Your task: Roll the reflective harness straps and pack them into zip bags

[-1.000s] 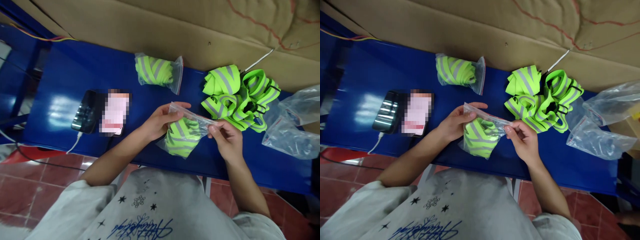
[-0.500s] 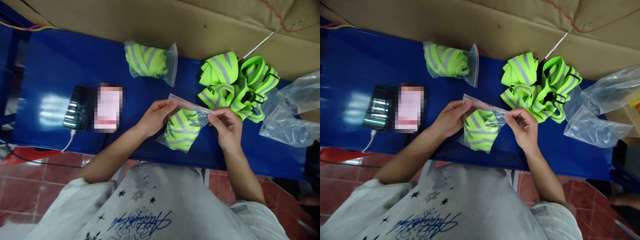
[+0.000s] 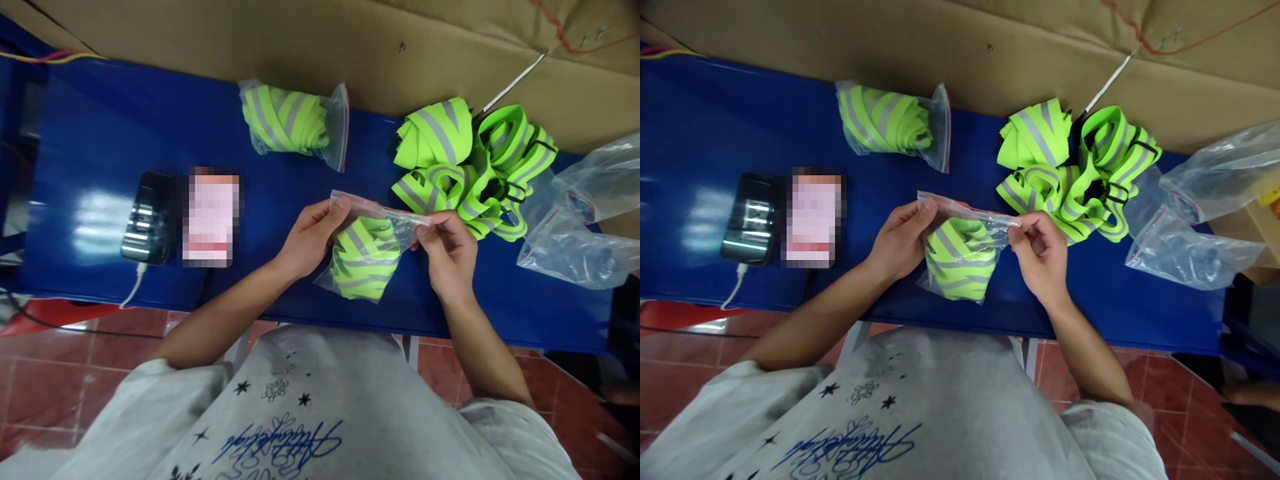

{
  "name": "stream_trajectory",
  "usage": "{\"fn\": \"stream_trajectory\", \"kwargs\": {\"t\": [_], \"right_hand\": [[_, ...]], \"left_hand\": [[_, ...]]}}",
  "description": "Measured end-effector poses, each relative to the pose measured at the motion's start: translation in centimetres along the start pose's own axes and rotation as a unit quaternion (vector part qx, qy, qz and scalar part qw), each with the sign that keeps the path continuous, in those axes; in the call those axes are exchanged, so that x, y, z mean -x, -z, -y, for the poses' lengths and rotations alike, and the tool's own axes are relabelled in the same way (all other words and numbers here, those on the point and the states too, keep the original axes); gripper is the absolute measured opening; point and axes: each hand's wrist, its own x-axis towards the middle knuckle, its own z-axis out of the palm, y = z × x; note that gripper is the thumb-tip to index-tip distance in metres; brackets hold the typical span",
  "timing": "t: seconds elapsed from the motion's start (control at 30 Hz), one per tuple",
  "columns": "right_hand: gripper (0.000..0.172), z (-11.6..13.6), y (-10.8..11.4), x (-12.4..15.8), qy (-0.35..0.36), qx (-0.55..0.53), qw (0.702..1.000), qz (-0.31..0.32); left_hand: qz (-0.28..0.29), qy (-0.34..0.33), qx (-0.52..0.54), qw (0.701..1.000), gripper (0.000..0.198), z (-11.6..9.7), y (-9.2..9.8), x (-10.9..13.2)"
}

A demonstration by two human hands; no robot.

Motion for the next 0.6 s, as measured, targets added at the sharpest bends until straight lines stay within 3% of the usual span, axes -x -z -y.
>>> {"fn": "stream_trajectory", "kwargs": {"t": [0.33,0.6], "right_hand": [[0.022,0.38,-0.36,0.17,0.036,0.016,0.998,-0.056],[0.021,0.40,-0.23,0.27,0.048,0.017,0.997,-0.052]], "left_hand": [[-0.012,0.013,0.008,1.000,0.045,-0.21,-0.36,0.11],[0.009,0.021,0.017,1.000,0.049,0.16,-0.54,0.20]]}}
